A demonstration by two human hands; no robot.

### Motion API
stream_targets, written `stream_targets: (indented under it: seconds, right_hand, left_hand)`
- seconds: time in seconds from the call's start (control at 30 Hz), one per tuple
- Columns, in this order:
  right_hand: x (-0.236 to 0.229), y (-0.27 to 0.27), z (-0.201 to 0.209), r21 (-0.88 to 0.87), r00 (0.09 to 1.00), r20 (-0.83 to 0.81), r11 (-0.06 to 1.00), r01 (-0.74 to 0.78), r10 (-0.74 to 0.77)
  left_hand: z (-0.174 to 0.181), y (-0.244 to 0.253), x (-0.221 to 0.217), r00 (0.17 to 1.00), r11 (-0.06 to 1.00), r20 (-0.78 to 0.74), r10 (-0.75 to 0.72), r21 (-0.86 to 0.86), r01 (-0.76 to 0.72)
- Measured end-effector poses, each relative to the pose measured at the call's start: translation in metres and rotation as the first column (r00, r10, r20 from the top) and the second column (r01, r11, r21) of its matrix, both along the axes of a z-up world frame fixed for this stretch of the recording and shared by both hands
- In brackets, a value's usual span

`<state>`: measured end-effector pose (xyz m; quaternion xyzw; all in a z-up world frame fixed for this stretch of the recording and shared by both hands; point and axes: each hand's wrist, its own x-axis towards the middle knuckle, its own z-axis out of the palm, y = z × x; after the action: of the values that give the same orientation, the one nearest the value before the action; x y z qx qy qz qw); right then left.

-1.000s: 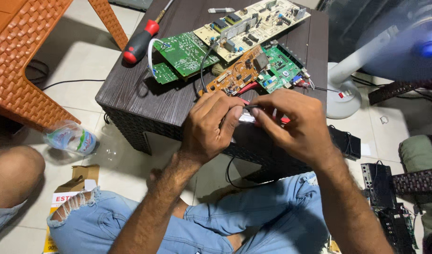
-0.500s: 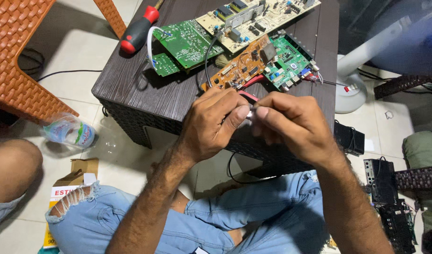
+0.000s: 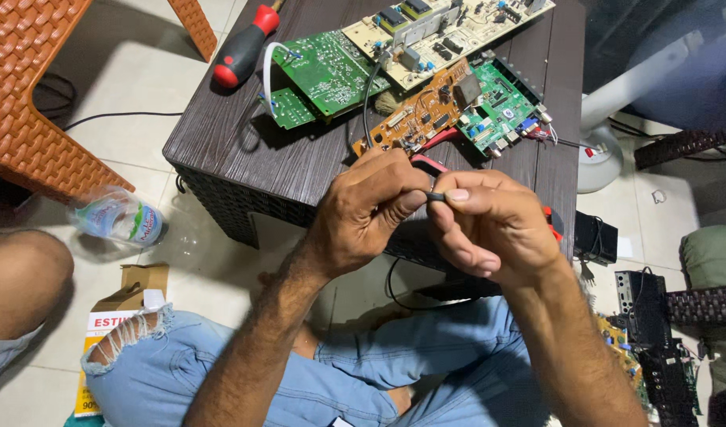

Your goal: The person sits on the floor and uses a utility knife and pliers to strip the insulation from wires connected to a circuit board. They then use the pliers to bend and adjust the wire ends on the board.

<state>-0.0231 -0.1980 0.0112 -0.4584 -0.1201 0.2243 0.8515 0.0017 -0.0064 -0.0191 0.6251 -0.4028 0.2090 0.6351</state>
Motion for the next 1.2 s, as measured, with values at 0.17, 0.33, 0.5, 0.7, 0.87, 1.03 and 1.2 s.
stream_targets:
  seconds: [0.17, 0.33, 0.5, 0.7, 0.87, 1.03, 1.2]
  right_hand:
    - [-0.008, 0.007, 0.014, -0.179, 0.992, 0.115, 0.981, 0.077, -0.057]
    - [-0.018, 0.008, 0.035, -0.493, 0.922, 0.383, 0.834, 0.248, -0.048]
    - [-0.026, 0.010, 0.052, -0.699, 0.710, 0.690, 0.389, 0.600, 0.144]
    - [-0.018, 0.009, 0.043, -0.634, 0.578, 0.774, 0.322, 0.703, 0.259]
    - [-0.009, 0.004, 0.034, -0.537, 0.424, 0.835, 0.351, 0.767, 0.350]
    - [-0.007, -0.003, 0.024, -0.498, 0.348, 0.831, 0.302, 0.813, 0.433]
    - [-0.003, 0.006, 0.018, -0.327, 0.181, 0.893, 0.316, 0.890, 0.412]
  left_hand:
    - [0.000, 0.001, -0.003, 0.998, 0.999, -0.055, -0.021, -0.026, 0.020]
    - [0.006, 0.004, -0.006, 0.998, 1.000, -0.052, -0.020, -0.002, 0.020]
    - [0.013, 0.004, -0.010, 1.000, 0.990, 0.008, 0.026, 0.142, -0.027]
    - [0.005, 0.003, -0.007, 0.997, 0.978, 0.023, 0.080, 0.191, -0.083]
    - [0.008, 0.005, -0.009, 0.992, 0.982, -0.091, 0.083, 0.177, -0.065]
    - [0.006, 0.005, -0.007, 0.988, 0.980, -0.132, 0.074, 0.193, -0.048]
    - [0.006, 0.004, -0.007, 0.980, 0.974, -0.156, 0.127, 0.206, -0.093]
